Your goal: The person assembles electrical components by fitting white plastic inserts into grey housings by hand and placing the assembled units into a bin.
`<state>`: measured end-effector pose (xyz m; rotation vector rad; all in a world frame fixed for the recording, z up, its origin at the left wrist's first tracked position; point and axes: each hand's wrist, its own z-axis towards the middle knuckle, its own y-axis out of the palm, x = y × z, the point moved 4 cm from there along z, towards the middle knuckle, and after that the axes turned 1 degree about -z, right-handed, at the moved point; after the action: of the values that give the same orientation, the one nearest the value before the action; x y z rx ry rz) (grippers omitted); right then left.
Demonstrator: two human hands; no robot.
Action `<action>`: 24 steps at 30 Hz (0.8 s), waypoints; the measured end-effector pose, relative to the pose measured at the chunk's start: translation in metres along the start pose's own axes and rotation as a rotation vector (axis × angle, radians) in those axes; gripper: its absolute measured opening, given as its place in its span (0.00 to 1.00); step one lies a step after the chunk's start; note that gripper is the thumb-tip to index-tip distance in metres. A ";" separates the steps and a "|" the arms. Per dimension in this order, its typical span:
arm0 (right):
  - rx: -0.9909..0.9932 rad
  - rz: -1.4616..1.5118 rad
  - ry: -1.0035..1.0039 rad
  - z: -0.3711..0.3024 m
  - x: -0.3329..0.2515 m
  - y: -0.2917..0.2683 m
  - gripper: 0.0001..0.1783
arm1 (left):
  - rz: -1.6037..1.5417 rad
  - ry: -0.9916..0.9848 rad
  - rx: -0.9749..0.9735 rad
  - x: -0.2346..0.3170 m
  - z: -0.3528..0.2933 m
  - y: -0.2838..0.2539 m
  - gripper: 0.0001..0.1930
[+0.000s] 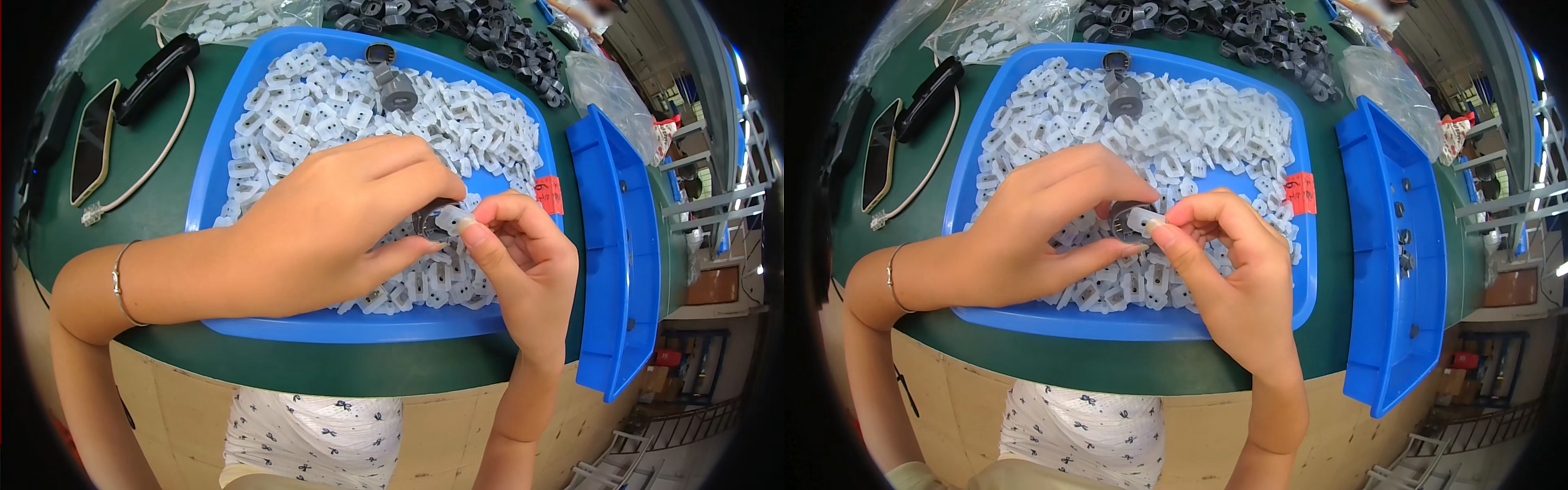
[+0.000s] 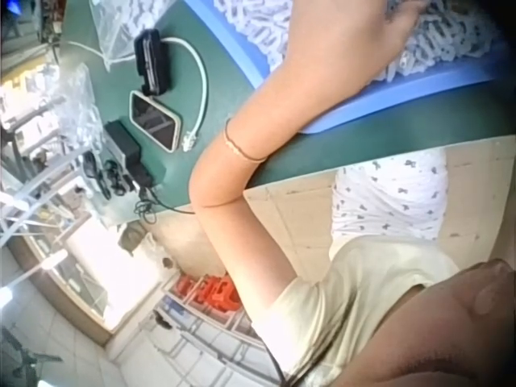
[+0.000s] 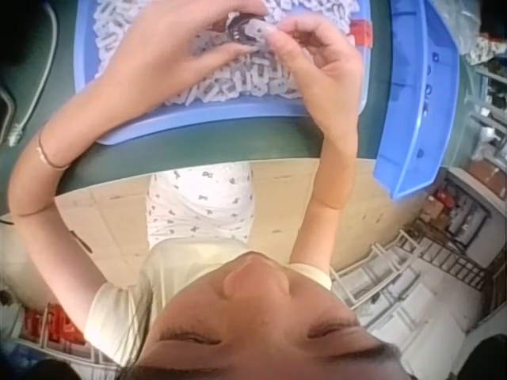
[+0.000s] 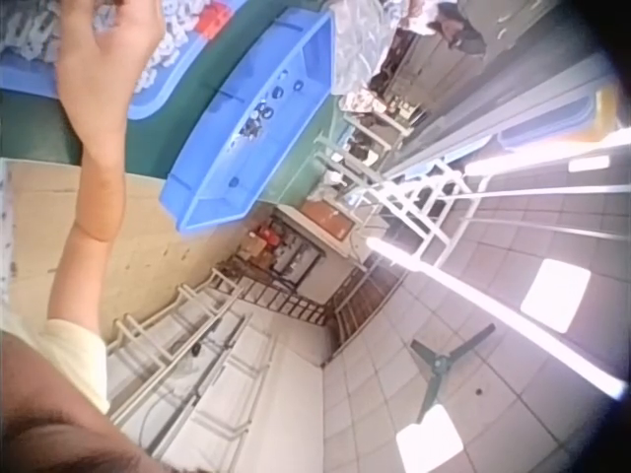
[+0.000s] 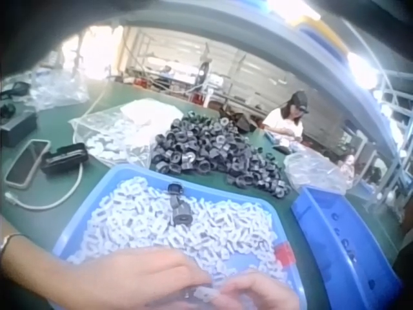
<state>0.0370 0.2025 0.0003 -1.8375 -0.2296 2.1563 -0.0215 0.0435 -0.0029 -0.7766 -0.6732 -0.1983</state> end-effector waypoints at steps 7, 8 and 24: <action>-0.003 -0.158 -0.145 0.000 0.002 0.002 0.05 | 0.059 0.094 0.032 0.004 -0.002 0.001 0.23; -0.001 -0.159 -0.150 0.001 0.003 0.003 0.06 | 0.071 0.120 0.028 0.005 -0.002 0.002 0.24; -0.148 0.250 0.032 -0.003 -0.004 0.001 0.07 | -0.010 0.238 0.151 0.013 0.002 -0.004 0.23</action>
<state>0.0400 0.1998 0.0033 -2.0797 -0.1639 2.3275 -0.0141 0.0433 0.0092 -0.5935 -0.4606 -0.2415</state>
